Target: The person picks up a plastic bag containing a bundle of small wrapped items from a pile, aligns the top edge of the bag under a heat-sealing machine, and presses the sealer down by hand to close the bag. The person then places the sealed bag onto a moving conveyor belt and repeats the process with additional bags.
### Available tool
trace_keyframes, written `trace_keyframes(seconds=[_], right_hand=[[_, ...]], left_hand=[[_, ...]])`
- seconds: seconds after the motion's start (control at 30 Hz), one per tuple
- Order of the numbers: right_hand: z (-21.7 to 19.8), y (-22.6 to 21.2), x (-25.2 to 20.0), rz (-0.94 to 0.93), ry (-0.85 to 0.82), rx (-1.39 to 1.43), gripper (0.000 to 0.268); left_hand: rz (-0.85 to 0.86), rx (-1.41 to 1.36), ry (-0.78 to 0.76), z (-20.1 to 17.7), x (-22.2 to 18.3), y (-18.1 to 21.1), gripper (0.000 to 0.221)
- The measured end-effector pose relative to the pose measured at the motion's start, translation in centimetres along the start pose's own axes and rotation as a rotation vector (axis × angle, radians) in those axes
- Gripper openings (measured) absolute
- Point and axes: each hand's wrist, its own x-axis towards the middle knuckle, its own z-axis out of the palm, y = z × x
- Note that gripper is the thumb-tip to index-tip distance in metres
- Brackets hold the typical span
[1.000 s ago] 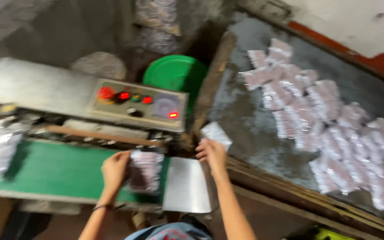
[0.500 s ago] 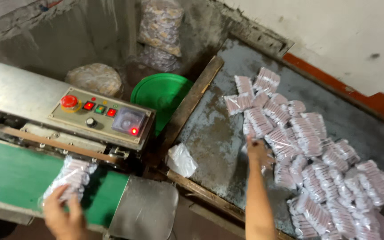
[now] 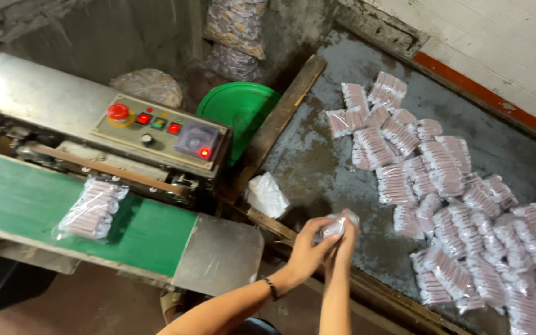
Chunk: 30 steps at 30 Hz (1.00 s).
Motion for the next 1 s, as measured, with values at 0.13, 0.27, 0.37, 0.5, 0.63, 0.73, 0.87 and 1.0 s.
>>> trace_keyframes(seconds=[0.13, 0.27, 0.37, 0.5, 0.63, 0.73, 0.87, 1.0], right_hand=[[0.4, 1.8, -7.3, -0.176, -0.151, -0.017, 0.02], [1.5, -0.7, -12.0, -0.443, -0.6, -0.279, 0.028], [3.2, 0.1, -14.5, -0.498, -0.523, -0.299, 0.008], [5.8, 4.8, -16.2, -0.374, -0.472, -0.147, 0.008], [8.1, 6.5, -18.1, -0.249, -0.707, -0.425, 0.026], [9.8, 9.0, -18.3, -0.104, -0.57, -0.43, 0.014], [12.5, 11.2, -20.2, -0.071, -0.498, -0.479, 0.017], [13.1, 14.9, -17.1, -0.005, -0.345, -0.472, 0.021]], left_hand=[[0.226, -0.167, 0.124, -3.2, -1.9, 3.7, 0.019], [0.207, -0.234, 0.086, -9.2, -2.8, 3.6, 0.023], [0.204, -0.251, 0.112, -13.4, -5.6, 5.4, 0.056], [0.181, -0.291, 0.22, -17.9, -5.3, 0.8, 0.011], [0.065, -0.458, 0.289, -23.0, -6.5, 0.4, 0.022], [-0.063, -0.516, 0.292, -25.6, -6.3, -0.6, 0.028], [-0.11, -0.669, 0.35, -27.2, -5.5, -1.6, 0.023], [-0.123, -0.463, 0.363, -29.6, -4.2, -3.6, 0.026]])
